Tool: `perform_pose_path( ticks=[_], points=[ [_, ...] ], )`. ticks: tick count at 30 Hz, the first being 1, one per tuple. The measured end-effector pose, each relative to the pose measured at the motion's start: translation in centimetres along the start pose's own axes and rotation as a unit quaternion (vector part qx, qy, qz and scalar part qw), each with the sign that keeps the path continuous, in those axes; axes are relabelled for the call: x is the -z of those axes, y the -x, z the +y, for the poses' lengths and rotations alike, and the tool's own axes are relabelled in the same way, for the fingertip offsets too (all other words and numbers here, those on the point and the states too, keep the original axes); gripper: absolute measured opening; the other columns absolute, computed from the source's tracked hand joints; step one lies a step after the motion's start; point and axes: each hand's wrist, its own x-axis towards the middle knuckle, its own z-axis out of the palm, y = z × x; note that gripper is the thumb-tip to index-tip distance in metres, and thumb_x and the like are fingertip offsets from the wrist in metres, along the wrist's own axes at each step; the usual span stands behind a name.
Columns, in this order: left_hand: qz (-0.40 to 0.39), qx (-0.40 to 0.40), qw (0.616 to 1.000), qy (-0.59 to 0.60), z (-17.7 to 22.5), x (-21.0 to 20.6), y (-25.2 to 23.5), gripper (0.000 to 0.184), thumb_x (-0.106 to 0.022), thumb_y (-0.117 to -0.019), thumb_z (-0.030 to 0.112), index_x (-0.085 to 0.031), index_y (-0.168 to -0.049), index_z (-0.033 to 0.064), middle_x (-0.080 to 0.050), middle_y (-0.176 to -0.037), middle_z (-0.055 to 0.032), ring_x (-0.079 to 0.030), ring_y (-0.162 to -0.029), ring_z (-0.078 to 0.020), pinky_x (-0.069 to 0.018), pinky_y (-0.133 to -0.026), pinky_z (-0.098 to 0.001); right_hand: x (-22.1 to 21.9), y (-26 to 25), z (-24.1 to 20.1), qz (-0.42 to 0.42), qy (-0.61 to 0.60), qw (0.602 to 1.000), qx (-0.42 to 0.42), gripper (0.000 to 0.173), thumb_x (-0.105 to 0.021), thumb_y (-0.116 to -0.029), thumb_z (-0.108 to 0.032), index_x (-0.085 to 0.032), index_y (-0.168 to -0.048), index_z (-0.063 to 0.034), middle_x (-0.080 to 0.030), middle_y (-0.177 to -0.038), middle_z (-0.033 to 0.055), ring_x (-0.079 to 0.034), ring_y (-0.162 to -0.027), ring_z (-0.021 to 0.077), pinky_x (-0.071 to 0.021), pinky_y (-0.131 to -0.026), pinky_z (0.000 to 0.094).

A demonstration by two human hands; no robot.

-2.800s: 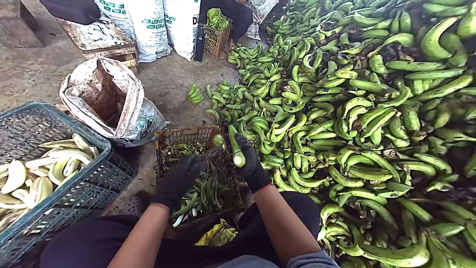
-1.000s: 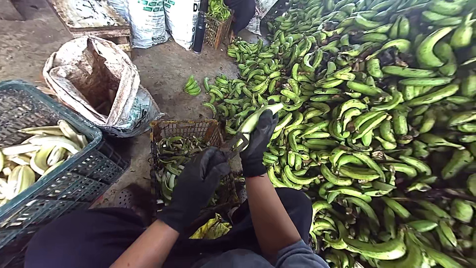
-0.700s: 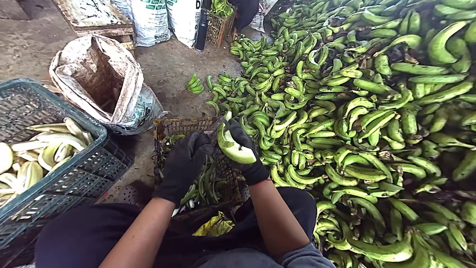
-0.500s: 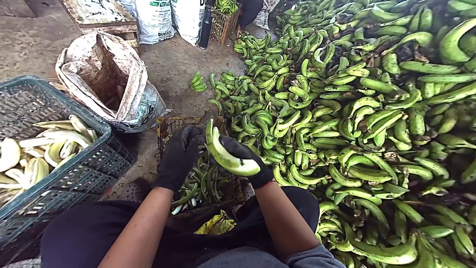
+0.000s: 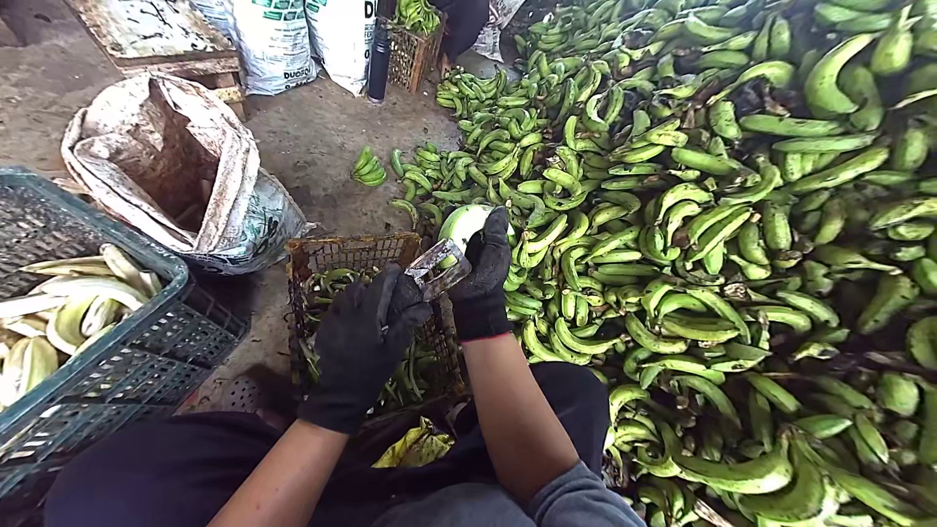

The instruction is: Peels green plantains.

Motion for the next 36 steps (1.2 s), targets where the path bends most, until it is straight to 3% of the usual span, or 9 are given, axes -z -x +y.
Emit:
perform_pose_path(
  ticks=[3, 6, 10, 14, 17, 22, 25, 31, 36],
  points=[
    [0.001, 0.007, 1.0, -0.016, -0.2, 0.2, 0.0, 0.062, -0.057, -0.0956, 0.054, -0.059, -0.145, 0.0157, -0.067, -0.118, -0.0234, -0.066, -0.104, -0.0429, -0.0536, -0.082, -0.0609, 0.3, -0.1, 0.3, -0.004, 0.046, 0.999, 0.02, 0.035, -0.033, -0.1117, -0.034, -0.045, -0.136, -0.0126, -0.06, -0.115, 0.0075, -0.064, -0.103, 0.0169, -0.0572, -0.088, 0.0403],
    [-0.046, 0.048, 0.998, -0.016, -0.7, 0.8, -1.0, 0.06, -0.058, -0.0964, 0.05, -0.056, -0.147, 0.0182, -0.065, -0.121, -0.0237, -0.064, -0.109, -0.0445, -0.0514, -0.087, -0.0637, 1.6, 0.1, -0.4, -0.107, 0.152, 0.981, -0.057, 0.032, -0.031, -0.1112, -0.034, -0.051, -0.125, -0.0132, -0.066, -0.101, 0.005, -0.068, -0.089, 0.0141, -0.0601, -0.077, 0.0352],
    [-0.108, 0.092, 0.99, 0.013, -2.9, 1.6, -3.1, 0.053, -0.052, -0.1041, 0.047, -0.052, -0.15, 0.0209, -0.063, -0.131, -0.0189, -0.064, -0.115, -0.0381, -0.0515, -0.095, -0.0623, 4.0, 2.0, -2.7, -0.344, 0.375, 0.846, -0.159, 0.04, -0.036, -0.1069, -0.036, -0.054, -0.138, -0.0176, -0.068, -0.11, 0.0002, -0.066, -0.093, 0.0082, -0.0581, -0.081, 0.0308],
    [-0.155, 0.073, 0.985, 0.022, -4.8, 0.9, -3.9, 0.049, -0.046, -0.1063, 0.049, -0.056, -0.147, 0.023, -0.064, -0.132, -0.0137, -0.063, -0.12, -0.0334, -0.0491, -0.099, -0.0612, 4.7, 1.5, -3.4, -0.414, 0.46, 0.736, -0.276, 0.047, -0.053, -0.0995, -0.041, -0.056, -0.139, -0.0156, -0.07, -0.107, 0.0041, -0.067, -0.088, 0.0102, -0.058, -0.076, 0.03],
    [-0.198, 0.11, 0.974, 0.008, -5.7, -0.2, -4.1, 0.053, -0.038, -0.1078, 0.054, -0.056, -0.146, 0.0229, -0.065, -0.135, -0.0113, -0.064, -0.121, -0.0333, -0.049, -0.099, -0.0642, 5.4, 1.4, -3.2, -0.433, 0.457, 0.706, -0.325, 0.054, -0.059, -0.0938, -0.04, -0.054, -0.141, -0.0148, -0.069, -0.11, 0.0051, -0.067, -0.091, 0.0117, -0.0577, -0.079, 0.0306],
    [-0.189, 0.146, 0.969, 0.063, -4.3, -0.3, -4.2, 0.063, -0.038, -0.1018, 0.068, -0.054, -0.147, 0.0263, -0.067, -0.126, -0.0095, -0.067, -0.11, -0.0297, -0.052, -0.092, -0.0624, 6.7, 0.4, -1.5, -0.303, 0.276, 0.865, -0.289, 0.049, -0.045, -0.1012, -0.053, -0.056, -0.134, -0.0187, -0.07, -0.099, 0.0059, -0.067, -0.078, 0.0145, -0.0587, -0.065, 0.0316],
    [-0.146, 0.057, 0.985, 0.077, -2.1, -1.1, -3.5, 0.064, -0.04, -0.1018, 0.063, -0.053, -0.149, 0.022, -0.063, -0.134, -0.0124, -0.064, -0.118, -0.0297, -0.0521, -0.097, -0.0579, 5.8, -0.2, -0.9, -0.171, 0.076, 0.951, -0.248, 0.04, -0.032, -0.1093, -0.045, -0.058, -0.126, -0.0191, -0.07, -0.108, 0.0026, -0.07, -0.094, 0.014, -0.0614, -0.077, 0.0342],
    [-0.046, -0.043, 0.997, 0.049, -1.1, -1.9, -2.7, 0.063, -0.055, -0.0954, 0.057, -0.058, -0.146, 0.0202, -0.065, -0.126, -0.0179, -0.062, -0.117, -0.0361, -0.0495, -0.097, -0.0576, 5.8, -1.5, -0.5, -0.134, -0.095, 0.969, -0.185, 0.048, -0.023, -0.1096, -0.051, -0.057, -0.123, -0.0195, -0.067, -0.114, -0.0018, -0.066, -0.108, 0.0075, -0.0565, -0.091, 0.0274],
    [-0.053, -0.036, 0.998, 0.021, -0.9, -1.7, -2.3, 0.059, -0.056, -0.0963, 0.053, -0.059, -0.145, 0.0197, -0.065, -0.122, -0.0202, -0.063, -0.109, -0.0389, -0.0513, -0.089, -0.059, 5.8, -1.1, -0.8, -0.127, -0.098, 0.962, -0.223, 0.044, -0.029, -0.1087, -0.051, -0.059, -0.116, -0.0201, -0.068, -0.106, -0.0021, -0.068, -0.099, 0.0078, -0.0592, -0.082, 0.0276]
  ],
)
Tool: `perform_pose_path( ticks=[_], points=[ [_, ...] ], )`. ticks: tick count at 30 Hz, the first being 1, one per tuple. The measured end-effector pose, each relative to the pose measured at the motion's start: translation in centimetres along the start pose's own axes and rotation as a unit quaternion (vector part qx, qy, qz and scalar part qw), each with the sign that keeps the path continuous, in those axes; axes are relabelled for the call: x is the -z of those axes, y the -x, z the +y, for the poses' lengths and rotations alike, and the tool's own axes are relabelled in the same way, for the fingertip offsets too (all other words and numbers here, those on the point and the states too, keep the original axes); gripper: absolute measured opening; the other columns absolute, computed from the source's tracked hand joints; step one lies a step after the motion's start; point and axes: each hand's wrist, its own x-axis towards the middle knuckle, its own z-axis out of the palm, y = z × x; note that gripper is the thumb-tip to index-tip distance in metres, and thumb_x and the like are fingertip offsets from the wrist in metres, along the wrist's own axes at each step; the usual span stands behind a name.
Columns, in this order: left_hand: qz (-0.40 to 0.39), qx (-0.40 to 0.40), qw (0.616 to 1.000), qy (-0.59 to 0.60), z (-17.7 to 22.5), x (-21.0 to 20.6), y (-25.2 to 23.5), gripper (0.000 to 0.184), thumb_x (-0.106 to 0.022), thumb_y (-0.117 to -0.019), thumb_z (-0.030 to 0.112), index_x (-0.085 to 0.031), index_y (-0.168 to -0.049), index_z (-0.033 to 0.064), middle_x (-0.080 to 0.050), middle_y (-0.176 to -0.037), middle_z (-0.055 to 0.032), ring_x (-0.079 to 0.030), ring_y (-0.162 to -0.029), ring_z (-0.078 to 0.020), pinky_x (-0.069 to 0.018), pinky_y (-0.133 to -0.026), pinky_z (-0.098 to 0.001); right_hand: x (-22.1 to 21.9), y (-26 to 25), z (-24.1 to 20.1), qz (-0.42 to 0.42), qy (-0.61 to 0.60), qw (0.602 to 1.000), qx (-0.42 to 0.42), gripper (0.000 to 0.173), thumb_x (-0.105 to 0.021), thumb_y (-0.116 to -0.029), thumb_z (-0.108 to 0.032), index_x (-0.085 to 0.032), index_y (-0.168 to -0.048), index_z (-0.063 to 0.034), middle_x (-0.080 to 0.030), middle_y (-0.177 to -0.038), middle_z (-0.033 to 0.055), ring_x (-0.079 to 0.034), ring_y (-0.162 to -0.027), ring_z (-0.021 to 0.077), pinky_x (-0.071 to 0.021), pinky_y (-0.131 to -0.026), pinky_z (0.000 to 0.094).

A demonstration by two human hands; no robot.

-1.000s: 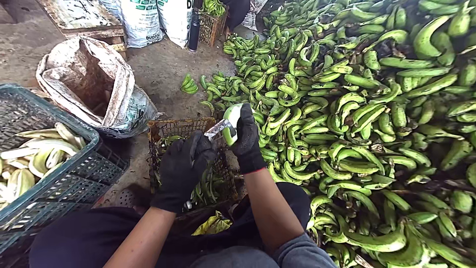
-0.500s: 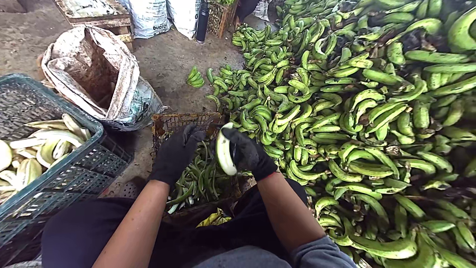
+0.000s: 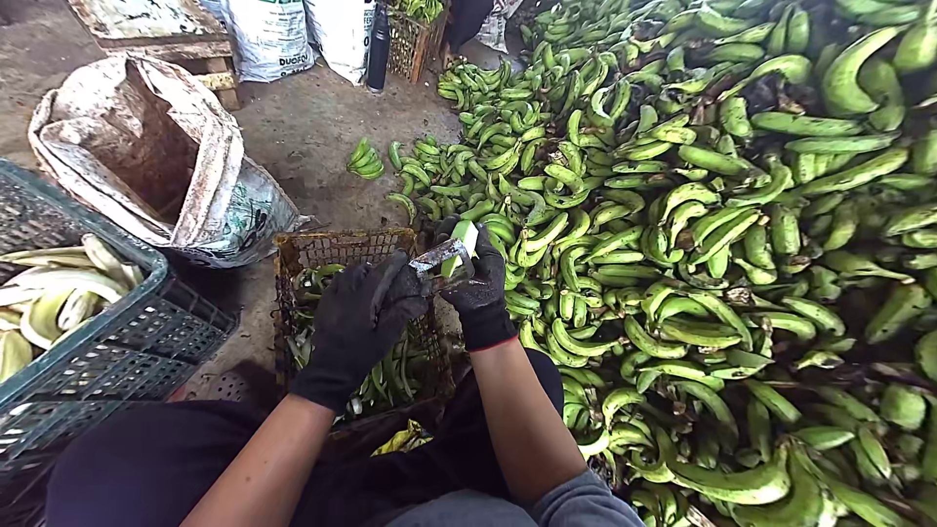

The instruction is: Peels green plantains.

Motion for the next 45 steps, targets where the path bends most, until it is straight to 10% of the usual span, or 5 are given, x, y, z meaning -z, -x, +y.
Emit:
perform_pose_path(
  ticks=[14, 20, 28, 38, 45],
  points=[
    [-0.111, 0.257, 0.955, 0.098, -1.7, 1.0, -0.8, 0.045, -0.047, -0.1069, 0.049, -0.055, -0.144, 0.0265, -0.069, -0.113, -0.011, -0.068, -0.094, -0.0298, -0.0537, -0.081, -0.0596, 1.2, 2.9, 1.5, -0.144, 0.579, 0.802, 0.024, 0.045, -0.034, -0.1065, -0.043, -0.06, -0.13, -0.0148, -0.067, -0.103, 0.003, -0.064, -0.084, 0.0102, -0.0571, -0.074, 0.0337],
    [-0.119, 0.227, 0.963, 0.083, -2.5, 1.9, -0.3, 0.053, -0.05, -0.1011, 0.061, -0.056, -0.142, 0.0283, -0.069, -0.111, -0.0073, -0.067, -0.093, -0.0258, -0.0547, -0.079, -0.0558, 1.7, 1.2, 0.3, 0.043, 0.246, 0.956, -0.157, 0.047, -0.032, -0.1047, -0.054, -0.06, -0.115, -0.017, -0.064, -0.082, 0.0039, -0.057, -0.052, 0.0109, -0.0508, -0.044, 0.025],
    [-0.089, -0.114, 0.988, -0.056, -0.5, -0.6, 2.1, 0.062, -0.047, -0.099, 0.064, -0.065, -0.139, 0.0203, -0.071, -0.105, -0.0161, -0.069, -0.095, -0.0358, -0.056, -0.077, -0.0557, 5.0, 0.4, -2.2, 0.006, 0.059, 0.975, -0.214, 0.05, -0.039, -0.1036, -0.051, -0.063, -0.11, -0.0074, -0.059, -0.077, 0.0018, -0.057, -0.055, 0.0088, -0.0521, -0.051, 0.0214],
    [-0.121, 0.255, 0.959, 0.028, -3.1, 0.1, -0.1, 0.051, -0.05, -0.1026, 0.058, -0.059, -0.136, 0.0201, -0.069, -0.11, -0.0143, -0.068, -0.097, -0.0353, -0.0535, -0.081, -0.0648, 2.2, 2.7, 0.6, -0.014, 0.25, 0.947, -0.203, 0.041, -0.038, -0.1047, -0.045, -0.065, -0.101, -0.0141, -0.063, -0.075, 0.0019, -0.06, -0.057, 0.0105, -0.0553, -0.052, 0.0273],
    [-0.196, 0.203, 0.953, 0.113, -2.0, 2.7, 0.6, 0.048, -0.061, -0.0972, 0.057, -0.062, -0.133, 0.0249, -0.069, -0.1, -0.0046, -0.067, -0.081, -0.0208, -0.0578, -0.072, -0.051, 4.2, 1.6, -1.6, 0.02, 0.272, 0.948, -0.163, 0.037, -0.039, -0.1034, -0.041, -0.066, -0.102, -0.016, -0.061, -0.069, 0.0009, -0.055, -0.048, 0.0083, -0.0476, -0.04, 0.0234]
  ],
)
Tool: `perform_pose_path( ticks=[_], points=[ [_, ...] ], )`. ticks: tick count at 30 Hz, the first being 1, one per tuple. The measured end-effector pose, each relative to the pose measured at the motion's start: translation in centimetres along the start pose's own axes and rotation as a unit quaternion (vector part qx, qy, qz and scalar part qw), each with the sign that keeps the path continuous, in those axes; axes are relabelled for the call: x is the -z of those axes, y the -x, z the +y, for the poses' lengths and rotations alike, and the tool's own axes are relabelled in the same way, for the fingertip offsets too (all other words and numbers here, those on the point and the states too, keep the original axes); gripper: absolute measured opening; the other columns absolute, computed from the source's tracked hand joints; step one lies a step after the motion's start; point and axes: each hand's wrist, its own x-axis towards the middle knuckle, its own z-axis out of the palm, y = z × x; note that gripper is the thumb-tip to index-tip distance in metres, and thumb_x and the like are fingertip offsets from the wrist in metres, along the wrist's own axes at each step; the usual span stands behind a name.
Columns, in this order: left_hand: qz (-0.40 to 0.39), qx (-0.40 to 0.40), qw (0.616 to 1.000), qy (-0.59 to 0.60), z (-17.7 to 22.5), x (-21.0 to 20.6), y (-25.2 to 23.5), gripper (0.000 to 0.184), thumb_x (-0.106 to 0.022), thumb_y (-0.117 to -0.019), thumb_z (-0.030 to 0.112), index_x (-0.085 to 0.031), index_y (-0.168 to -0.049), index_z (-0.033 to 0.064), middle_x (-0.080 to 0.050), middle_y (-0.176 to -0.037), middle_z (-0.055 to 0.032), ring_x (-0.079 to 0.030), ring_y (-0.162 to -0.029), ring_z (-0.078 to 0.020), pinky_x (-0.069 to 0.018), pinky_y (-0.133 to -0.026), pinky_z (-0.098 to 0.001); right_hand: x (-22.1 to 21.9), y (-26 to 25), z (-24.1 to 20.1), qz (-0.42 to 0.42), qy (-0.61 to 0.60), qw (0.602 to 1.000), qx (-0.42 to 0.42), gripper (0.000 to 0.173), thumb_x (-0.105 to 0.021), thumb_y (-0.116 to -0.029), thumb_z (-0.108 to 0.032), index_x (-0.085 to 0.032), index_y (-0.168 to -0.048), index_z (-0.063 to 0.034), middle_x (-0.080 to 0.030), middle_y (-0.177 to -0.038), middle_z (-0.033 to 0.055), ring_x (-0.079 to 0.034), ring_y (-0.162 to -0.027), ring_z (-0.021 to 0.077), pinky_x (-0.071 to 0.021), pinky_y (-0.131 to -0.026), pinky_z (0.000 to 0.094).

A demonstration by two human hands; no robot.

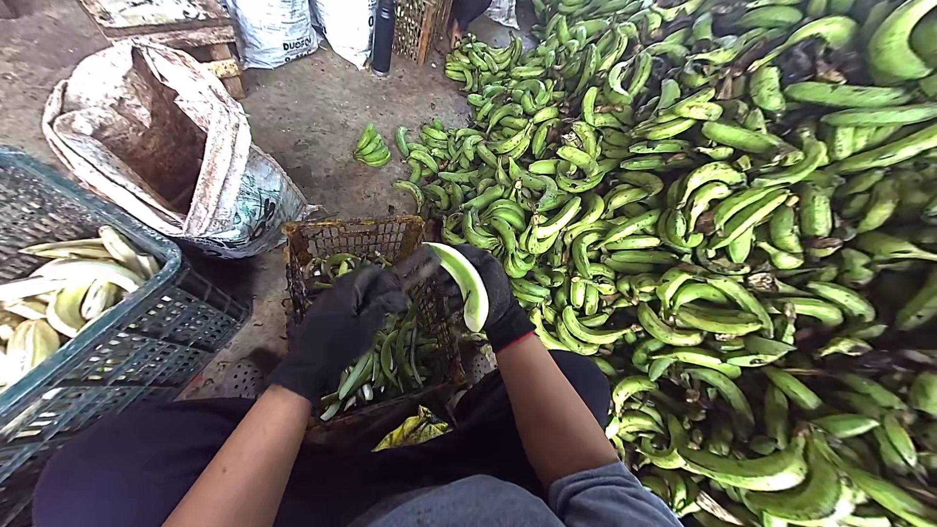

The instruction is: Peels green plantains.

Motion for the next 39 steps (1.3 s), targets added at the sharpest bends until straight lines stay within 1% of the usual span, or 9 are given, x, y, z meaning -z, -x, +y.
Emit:
perform_pose_path(
  ticks=[3, 5, 9, 14, 19, 23, 27, 33, 39],
  points=[
    [-0.078, -0.091, 0.993, -0.022, 0.6, -1.6, 1.2, 0.056, -0.058, -0.0954, 0.063, -0.064, -0.134, 0.024, -0.071, -0.113, -0.0012, -0.068, -0.097, -0.0162, -0.0578, -0.086, -0.0473, 0.2, -0.2, -0.3, 0.014, 0.003, 0.999, 0.042, 0.035, -0.036, -0.1054, -0.03, -0.066, -0.101, -0.0126, -0.066, -0.075, 0.0021, -0.062, -0.06, 0.0091, -0.0544, -0.053, 0.0257],
    [-0.105, -0.125, 0.985, -0.063, 1.2, -2.8, 1.6, 0.061, -0.054, -0.096, 0.066, -0.064, -0.137, 0.0212, -0.07, -0.118, -0.006, -0.066, -0.108, -0.0221, -0.0538, -0.095, -0.0512, -0.4, -0.8, -0.5, 0.007, -0.043, 0.999, 0.005, 0.04, -0.031, -0.1043, -0.03, -0.063, -0.096, -0.0083, -0.064, -0.069, 0.0043, -0.058, -0.051, 0.0096, -0.0507, -0.046, 0.0231],
    [-0.083, -0.067, 0.988, -0.11, 1.9, -4.0, 1.0, 0.059, -0.054, -0.0983, 0.062, -0.061, -0.14, 0.0203, -0.068, -0.123, -0.0111, -0.065, -0.113, -0.0292, -0.0521, -0.096, -0.0556, 0.0, 0.2, 1.5, 0.0, 0.064, 0.997, 0.052, 0.027, -0.041, -0.1049, -0.031, -0.064, -0.109, -0.0156, -0.065, -0.079, 0.0002, -0.06, -0.061, 0.0068, -0.0523, -0.053, 0.0233],
    [0.069, 0.035, 0.985, -0.152, 1.4, -3.0, -0.7, 0.049, -0.067, -0.0973, 0.043, -0.061, -0.139, 0.0166, -0.065, -0.125, -0.0199, -0.064, -0.111, -0.0416, -0.0517, -0.09, -0.065, -1.1, 0.0, 2.7, 0.038, 0.087, 0.994, 0.063, 0.03, -0.041, -0.1062, -0.036, -0.063, -0.111, -0.0165, -0.064, -0.079, 0.0008, -0.059, -0.059, 0.0077, -0.0525, -0.051, 0.0234],
    [0.146, 0.078, 0.986, -0.016, -1.1, 0.3, -1.8, 0.051, -0.051, -0.1029, 0.057, -0.057, -0.134, 0.0172, -0.066, -0.101, -0.0172, -0.066, -0.084, -0.0364, -0.0527, -0.072, -0.0634, -0.9, 0.0, 1.9, -0.011, 0.036, 0.999, 0.03, 0.036, -0.038, -0.1046, -0.042, -0.065, -0.104, -0.0171, -0.062, -0.073, 0.0021, -0.056, -0.052, 0.0102, -0.0498, -0.045, 0.0257],
    [0.045, 0.072, 0.987, 0.135, -0.9, 0.0, -0.5, 0.043, -0.048, -0.1054, 0.052, -0.056, -0.137, 0.0238, -0.068, -0.102, -0.0074, -0.067, -0.084, -0.0214, -0.0581, -0.074, -0.0458, 0.1, 0.0, 0.7, -0.06, 0.003, 0.998, 0.018, 0.034, -0.043, -0.1034, -0.044, -0.063, -0.112, -0.0189, -0.062, -0.08, 0.0019, -0.059, -0.056, 0.0102, -0.0517, -0.047, 0.025],
    [-0.086, 0.058, 0.948, 0.301, 0.9, -2.8, 1.6, 0.041, -0.049, -0.1072, 0.036, -0.056, -0.136, 0.0084, -0.065, -0.086, -0.0039, -0.064, -0.072, -0.0137, -0.0572, -0.069, -0.031, 0.3, 0.6, -0.3, -0.062, 0.022, 0.997, 0.05, 0.042, -0.035, -0.1045, -0.038, -0.059, -0.134, -0.0178, -0.066, -0.09, 0.0039, -0.062, -0.061, 0.01, -0.0525, -0.049, 0.0236],
    [-0.153, -0.005, 0.962, 0.226, 2.9, -5.6, 4.3, 0.051, -0.048, -0.1026, 0.054, -0.059, -0.133, 0.0143, -0.065, -0.093, 0.0039, -0.062, -0.077, -0.0062, -0.0546, -0.07, -0.0296, 0.1, -0.1, -1.3, -0.111, -0.048, 0.988, 0.093, 0.06, -0.037, -0.102, -0.056, -0.056, -0.14, -0.0131, -0.064, -0.084, 0.0034, -0.057, -0.054, 0.0096, -0.0489, -0.044, 0.0227],
    [-0.169, -0.034, 0.96, 0.222, 3.4, -6.3, 5.1, 0.053, -0.047, -0.1023, 0.056, -0.059, -0.132, 0.0138, -0.063, -0.09, 0.0036, -0.061, -0.075, -0.0063, -0.0549, -0.068, -0.0293, 0.3, -0.9, -1.7, -0.191, -0.139, 0.965, 0.115, 0.058, -0.054, -0.0974, -0.052, -0.056, -0.14, -0.013, -0.063, -0.08, 0.0024, -0.058, -0.054, 0.0131, -0.0518, -0.046, 0.0267]
  ],
)
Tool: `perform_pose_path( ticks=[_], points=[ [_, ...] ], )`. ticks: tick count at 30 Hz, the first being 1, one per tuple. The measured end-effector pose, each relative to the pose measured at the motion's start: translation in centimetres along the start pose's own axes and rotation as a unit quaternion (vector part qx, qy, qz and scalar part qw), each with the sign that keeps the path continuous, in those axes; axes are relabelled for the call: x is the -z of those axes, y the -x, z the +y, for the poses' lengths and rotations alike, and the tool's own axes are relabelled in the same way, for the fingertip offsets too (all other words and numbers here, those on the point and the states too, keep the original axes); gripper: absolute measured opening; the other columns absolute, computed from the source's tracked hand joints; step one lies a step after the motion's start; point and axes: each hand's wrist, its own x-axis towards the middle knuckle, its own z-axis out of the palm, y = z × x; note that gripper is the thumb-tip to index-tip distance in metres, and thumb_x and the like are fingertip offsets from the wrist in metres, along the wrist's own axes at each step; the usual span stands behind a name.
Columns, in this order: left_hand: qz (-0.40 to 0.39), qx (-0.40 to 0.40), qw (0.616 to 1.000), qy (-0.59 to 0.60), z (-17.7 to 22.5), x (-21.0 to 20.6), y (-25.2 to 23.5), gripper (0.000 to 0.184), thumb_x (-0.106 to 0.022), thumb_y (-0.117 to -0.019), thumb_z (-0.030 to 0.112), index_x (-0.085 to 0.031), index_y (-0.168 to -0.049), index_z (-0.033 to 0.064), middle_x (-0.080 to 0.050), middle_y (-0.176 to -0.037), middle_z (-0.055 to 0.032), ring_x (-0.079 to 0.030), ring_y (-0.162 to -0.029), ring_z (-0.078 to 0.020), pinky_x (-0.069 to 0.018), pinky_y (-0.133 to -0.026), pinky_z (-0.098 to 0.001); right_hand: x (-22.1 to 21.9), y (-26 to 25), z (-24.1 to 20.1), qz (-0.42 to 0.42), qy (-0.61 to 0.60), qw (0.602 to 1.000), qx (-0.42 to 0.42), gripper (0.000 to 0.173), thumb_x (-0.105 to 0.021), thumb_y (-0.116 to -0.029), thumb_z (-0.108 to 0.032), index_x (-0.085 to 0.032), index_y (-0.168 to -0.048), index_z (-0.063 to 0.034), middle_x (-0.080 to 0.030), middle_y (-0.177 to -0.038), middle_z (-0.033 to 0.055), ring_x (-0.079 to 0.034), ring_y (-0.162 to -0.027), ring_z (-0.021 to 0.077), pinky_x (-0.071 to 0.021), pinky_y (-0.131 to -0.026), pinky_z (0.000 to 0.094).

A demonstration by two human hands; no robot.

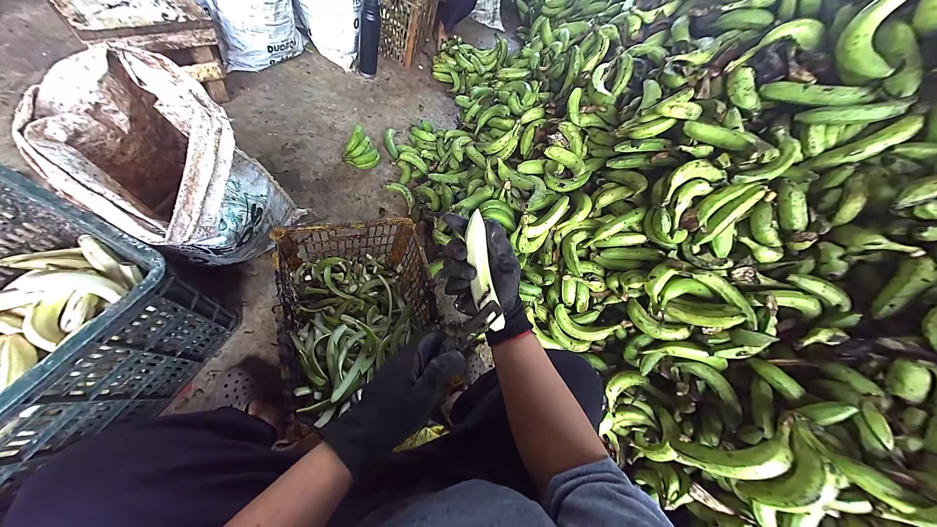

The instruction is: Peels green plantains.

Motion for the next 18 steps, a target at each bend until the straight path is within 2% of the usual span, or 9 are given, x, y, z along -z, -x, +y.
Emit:
perform_pose_path(
  ticks=[5, 7, 11, 14, 16, 18],
  points=[
    [-0.006, -0.003, 1.0, 0.015, -0.1, -0.6, 0.1, 0.047, -0.047, -0.1036, 0.052, -0.059, -0.131, 0.0148, -0.061, -0.086, 0.0047, -0.059, -0.071, -0.0061, -0.053, -0.064, -0.028, 0.0, -0.1, 0.2, -0.02, -0.009, 1.0, 0.009, 0.059, -0.059, -0.096, -0.051, -0.056, -0.139, -0.0114, -0.063, -0.081, 0.0027, -0.06, -0.056, 0.013, -0.0529, -0.048, 0.0267],
    [-0.013, 0.0, 1.0, 0.028, -0.2, -0.6, 0.1, 0.049, -0.047, -0.1034, 0.053, -0.058, -0.132, 0.0141, -0.062, -0.087, 0.0041, -0.06, -0.072, -0.0063, -0.0541, -0.066, -0.0282, -0.1, -0.1, 0.2, -0.021, -0.003, 1.0, 0.012, 0.058, -0.058, -0.096, -0.05, -0.056, -0.139, -0.0108, -0.063, -0.081, 0.0028, -0.059, -0.056, 0.0135, -0.0525, -0.048, 0.0268],
    [-0.006, 0.009, 1.0, 0.027, -0.3, -0.7, 0.0, 0.046, -0.046, -0.1045, 0.049, -0.058, -0.132, 0.0139, -0.063, -0.09, 0.0044, -0.061, -0.075, -0.005, -0.0543, -0.068, -0.0271, -0.3, -0.2, 0.5, -0.039, 0.023, 0.999, -0.003, 0.06, -0.066, -0.0924, -0.049, -0.058, -0.136, -0.0085, -0.066, -0.082, 0.0044, -0.062, -0.057, 0.014, -0.0542, -0.049, 0.0273],
    [0.012, -0.013, 1.0, 0.011, -0.6, -0.7, -0.2, 0.045, -0.047, -0.1046, 0.048, -0.059, -0.13, 0.013, -0.064, -0.093, 0.005, -0.061, -0.079, -0.0032, -0.0541, -0.072, -0.0256, -0.7, 0.0, 1.0, -0.022, 0.055, 0.998, -0.006, 0.061, -0.063, -0.0933, -0.052, -0.059, -0.136, -0.0091, -0.065, -0.08, 0.0043, -0.061, -0.056, 0.0136, -0.053, -0.047, 0.0268],
    [0.026, -0.016, 1.0, 0.002, -0.6, -0.7, -0.3, 0.048, -0.047, -0.1041, 0.05, -0.059, -0.131, 0.0126, -0.064, -0.095, 0.0049, -0.061, -0.081, -0.0033, -0.054, -0.074, -0.0258, -1.3, 0.6, 1.4, -0.006, 0.084, 0.996, -0.005, 0.061, -0.055, -0.0973, -0.056, -0.056, -0.138, -0.0107, -0.062, -0.079, 0.0029, -0.058, -0.055, 0.0112, -0.0512, -0.046, 0.0241],
    [0.044, -0.024, 0.999, 0.01, -0.7, -0.8, -0.7, 0.047, -0.048, -0.1038, 0.05, -0.06, -0.129, 0.0123, -0.063, -0.092, 0.0051, -0.06, -0.078, -0.0032, -0.0533, -0.071, -0.0251, -2.0, 0.5, 1.8, 0.002, 0.084, 0.996, -0.002, 0.06, -0.058, -0.0959, -0.053, -0.058, -0.135, -0.0077, -0.064, -0.081, 0.0043, -0.06, -0.056, 0.0121, -0.0526, -0.047, 0.0246]
  ],
)
